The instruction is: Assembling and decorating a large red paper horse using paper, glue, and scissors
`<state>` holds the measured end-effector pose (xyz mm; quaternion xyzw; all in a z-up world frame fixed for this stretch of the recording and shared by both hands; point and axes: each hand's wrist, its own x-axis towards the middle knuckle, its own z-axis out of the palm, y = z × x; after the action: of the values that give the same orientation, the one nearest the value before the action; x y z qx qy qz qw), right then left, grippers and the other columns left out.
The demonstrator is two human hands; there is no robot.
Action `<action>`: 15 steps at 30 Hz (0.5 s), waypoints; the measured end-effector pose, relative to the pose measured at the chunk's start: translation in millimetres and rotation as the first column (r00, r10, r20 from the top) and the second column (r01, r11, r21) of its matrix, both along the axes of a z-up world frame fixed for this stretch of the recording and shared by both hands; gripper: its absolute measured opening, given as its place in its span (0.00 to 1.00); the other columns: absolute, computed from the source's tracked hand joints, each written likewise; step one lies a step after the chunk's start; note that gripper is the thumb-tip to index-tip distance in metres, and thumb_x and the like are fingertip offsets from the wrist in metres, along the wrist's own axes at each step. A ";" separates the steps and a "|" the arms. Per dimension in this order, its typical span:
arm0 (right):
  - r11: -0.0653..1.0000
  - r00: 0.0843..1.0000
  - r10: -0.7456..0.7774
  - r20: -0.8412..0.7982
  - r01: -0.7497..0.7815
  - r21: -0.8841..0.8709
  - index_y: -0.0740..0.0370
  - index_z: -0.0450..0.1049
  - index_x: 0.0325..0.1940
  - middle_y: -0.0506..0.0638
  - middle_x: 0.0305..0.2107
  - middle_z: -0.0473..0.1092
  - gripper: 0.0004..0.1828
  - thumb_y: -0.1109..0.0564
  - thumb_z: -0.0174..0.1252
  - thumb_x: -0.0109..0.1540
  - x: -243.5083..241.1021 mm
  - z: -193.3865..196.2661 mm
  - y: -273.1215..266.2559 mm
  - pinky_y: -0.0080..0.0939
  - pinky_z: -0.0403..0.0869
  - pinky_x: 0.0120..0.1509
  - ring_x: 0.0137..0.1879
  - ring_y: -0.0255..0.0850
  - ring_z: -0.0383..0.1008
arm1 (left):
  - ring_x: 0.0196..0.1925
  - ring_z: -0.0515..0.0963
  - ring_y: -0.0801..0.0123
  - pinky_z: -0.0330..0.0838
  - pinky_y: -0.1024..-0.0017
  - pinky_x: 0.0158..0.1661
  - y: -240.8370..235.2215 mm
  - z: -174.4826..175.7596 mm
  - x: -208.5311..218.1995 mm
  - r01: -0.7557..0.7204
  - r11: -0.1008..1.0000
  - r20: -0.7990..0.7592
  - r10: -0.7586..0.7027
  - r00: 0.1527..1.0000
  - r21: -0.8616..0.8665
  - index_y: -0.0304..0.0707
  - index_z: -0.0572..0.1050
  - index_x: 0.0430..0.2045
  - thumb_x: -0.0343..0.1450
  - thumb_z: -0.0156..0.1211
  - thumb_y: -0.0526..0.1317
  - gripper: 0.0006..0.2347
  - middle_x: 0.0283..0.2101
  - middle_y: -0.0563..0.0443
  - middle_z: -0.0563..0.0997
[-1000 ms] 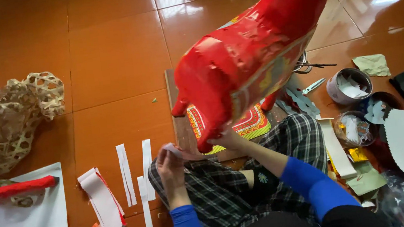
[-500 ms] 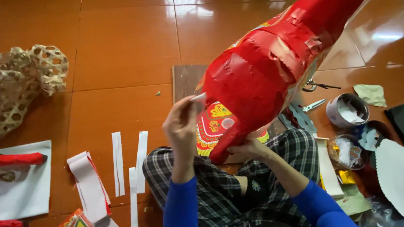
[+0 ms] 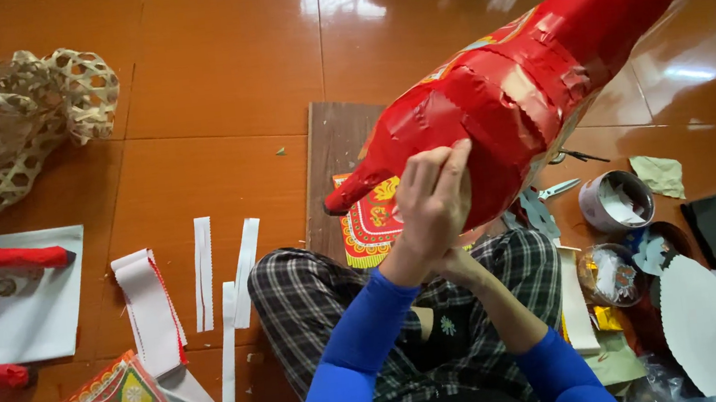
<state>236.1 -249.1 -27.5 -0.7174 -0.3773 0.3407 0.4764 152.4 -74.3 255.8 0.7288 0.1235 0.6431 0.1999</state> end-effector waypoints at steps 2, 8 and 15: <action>1.000 1.000 0.007 0.018 -0.007 0.004 0.64 0.84 0.56 0.68 0.50 0.81 0.22 0.54 0.78 0.60 3.0 -8.2 -8.5 0.64 0.76 0.67 0.58 0.66 0.81 | 0.37 0.82 0.57 0.84 0.63 0.45 -5.7 9.7 0.8 0.008 1.000 0.093 -0.010 0.996 0.014 0.33 0.86 0.46 0.74 0.67 0.29 0.08 0.38 0.44 0.79; 1.000 0.998 0.014 0.054 -0.015 0.017 0.63 0.84 0.58 0.66 0.52 0.80 0.25 0.56 0.80 0.58 8.5 -30.6 -11.0 0.63 0.74 0.70 0.62 0.65 0.79 | 0.40 0.81 0.53 0.82 0.61 0.48 -6.2 -1.6 6.5 0.069 0.998 0.065 -0.070 0.995 0.010 0.31 0.84 0.51 0.75 0.64 0.29 0.11 0.41 0.42 0.78; 0.999 0.996 -0.001 0.084 -0.002 0.038 0.62 0.84 0.59 0.63 0.55 0.80 0.28 0.57 0.81 0.56 10.9 -57.7 -17.3 0.61 0.72 0.74 0.65 0.65 0.77 | 0.45 0.80 0.54 0.81 0.59 0.54 0.6 -22.7 -2.8 0.148 0.989 0.098 -0.146 0.985 -0.023 0.33 0.82 0.59 0.76 0.64 0.32 0.15 0.47 0.42 0.80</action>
<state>247.0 -266.4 -85.2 -0.7218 -0.4035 0.3032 0.4736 149.5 -73.7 233.1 0.7013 0.0693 0.6588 0.2634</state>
